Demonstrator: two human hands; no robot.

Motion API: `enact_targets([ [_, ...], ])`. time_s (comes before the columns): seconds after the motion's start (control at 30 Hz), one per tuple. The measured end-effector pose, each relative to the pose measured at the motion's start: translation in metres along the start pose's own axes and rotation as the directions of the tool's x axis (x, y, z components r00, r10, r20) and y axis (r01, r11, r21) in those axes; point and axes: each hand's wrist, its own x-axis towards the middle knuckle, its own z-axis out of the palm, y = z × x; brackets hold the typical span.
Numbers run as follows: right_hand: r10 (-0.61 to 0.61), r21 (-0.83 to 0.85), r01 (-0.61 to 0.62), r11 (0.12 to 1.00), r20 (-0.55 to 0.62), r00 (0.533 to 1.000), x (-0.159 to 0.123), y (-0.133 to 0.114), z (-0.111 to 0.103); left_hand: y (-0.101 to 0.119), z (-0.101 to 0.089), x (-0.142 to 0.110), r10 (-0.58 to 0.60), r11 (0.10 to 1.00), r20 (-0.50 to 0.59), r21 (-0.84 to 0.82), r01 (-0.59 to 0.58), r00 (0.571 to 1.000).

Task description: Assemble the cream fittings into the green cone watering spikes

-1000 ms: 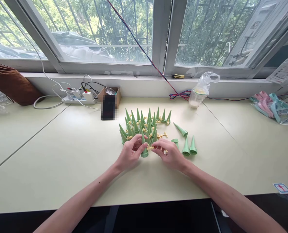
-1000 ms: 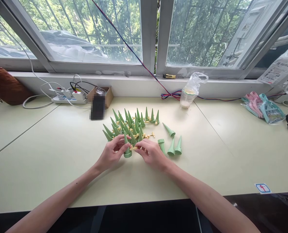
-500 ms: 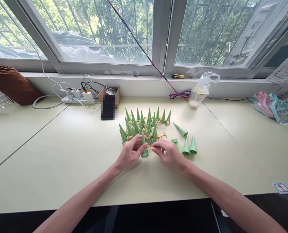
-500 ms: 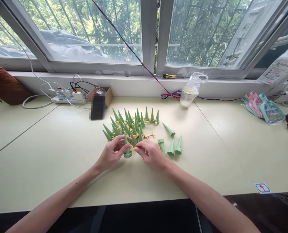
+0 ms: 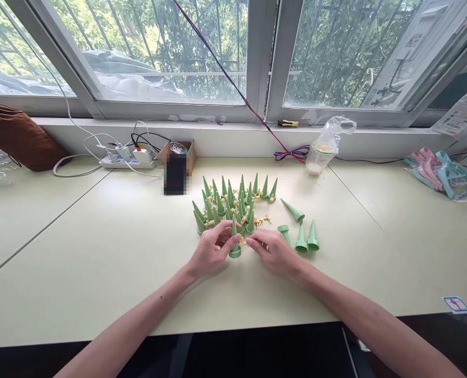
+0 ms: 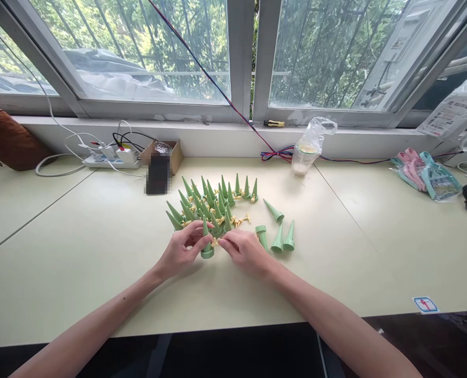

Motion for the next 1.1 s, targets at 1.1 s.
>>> enact_targets([
  [1.1,-0.011,0.085,0.008,0.996,0.030,0.999,-0.0023,-0.0021,0.0015,-0.0027,0.0006,0.0001,0.015,1.000,0.012,0.024,-0.016,1.000],
])
